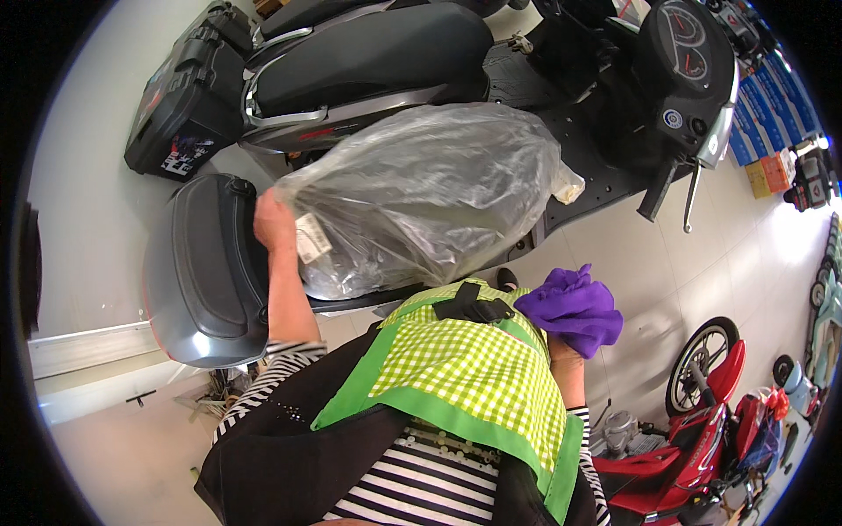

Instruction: The person wipes the rear storage box, seat, and front fairing of a scooter with a purple cloth. They remove a plastic wrap from the seat, wipe the seat and surrounding areas, then continue wiping the front panel and handlebar area.

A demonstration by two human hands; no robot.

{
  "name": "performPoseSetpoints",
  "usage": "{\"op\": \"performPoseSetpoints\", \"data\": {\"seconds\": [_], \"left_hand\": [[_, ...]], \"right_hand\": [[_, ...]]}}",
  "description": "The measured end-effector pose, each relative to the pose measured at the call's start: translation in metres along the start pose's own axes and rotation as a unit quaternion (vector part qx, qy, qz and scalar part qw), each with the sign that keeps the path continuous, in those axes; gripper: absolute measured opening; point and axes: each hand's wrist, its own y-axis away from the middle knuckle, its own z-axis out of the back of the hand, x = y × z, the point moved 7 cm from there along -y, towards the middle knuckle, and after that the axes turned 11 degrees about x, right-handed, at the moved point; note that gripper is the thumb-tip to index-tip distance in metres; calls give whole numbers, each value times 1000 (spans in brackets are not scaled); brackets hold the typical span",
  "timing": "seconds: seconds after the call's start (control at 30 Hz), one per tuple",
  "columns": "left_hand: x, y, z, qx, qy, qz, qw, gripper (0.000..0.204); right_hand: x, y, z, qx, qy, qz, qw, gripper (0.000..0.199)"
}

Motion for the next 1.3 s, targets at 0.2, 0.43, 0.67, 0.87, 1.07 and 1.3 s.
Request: {"op": "performPoseSetpoints", "data": {"seconds": [0.2, 0.43, 0.67, 0.87, 1.07, 1.3], "left_hand": [[57, -1, -47, 81, -145, 209, 964, 39], [-141, 32, -39, 40, -17, -172, 984, 35], [-333, 180, -115, 158, -13, -594, 789, 55], [-365, 157, -178, 133, -60, -657, 740, 12], [-364, 95, -178, 109, -41, -603, 789, 5], [-258, -43, -145, 90, -108, -345, 928, 16]], "right_hand": [[-9, -6, 13, -19, -16, 4, 1000, 32], [-19, -9, 37, -53, -37, 5, 998, 32], [-19, -5, 37, -105, -54, -6, 993, 28], [-9, 18, 33, -142, -47, 6, 989, 25], [-18, 40, 69, -214, -14, 15, 977, 28], [-28, 52, 90, -195, -147, 67, 967, 30]]}}
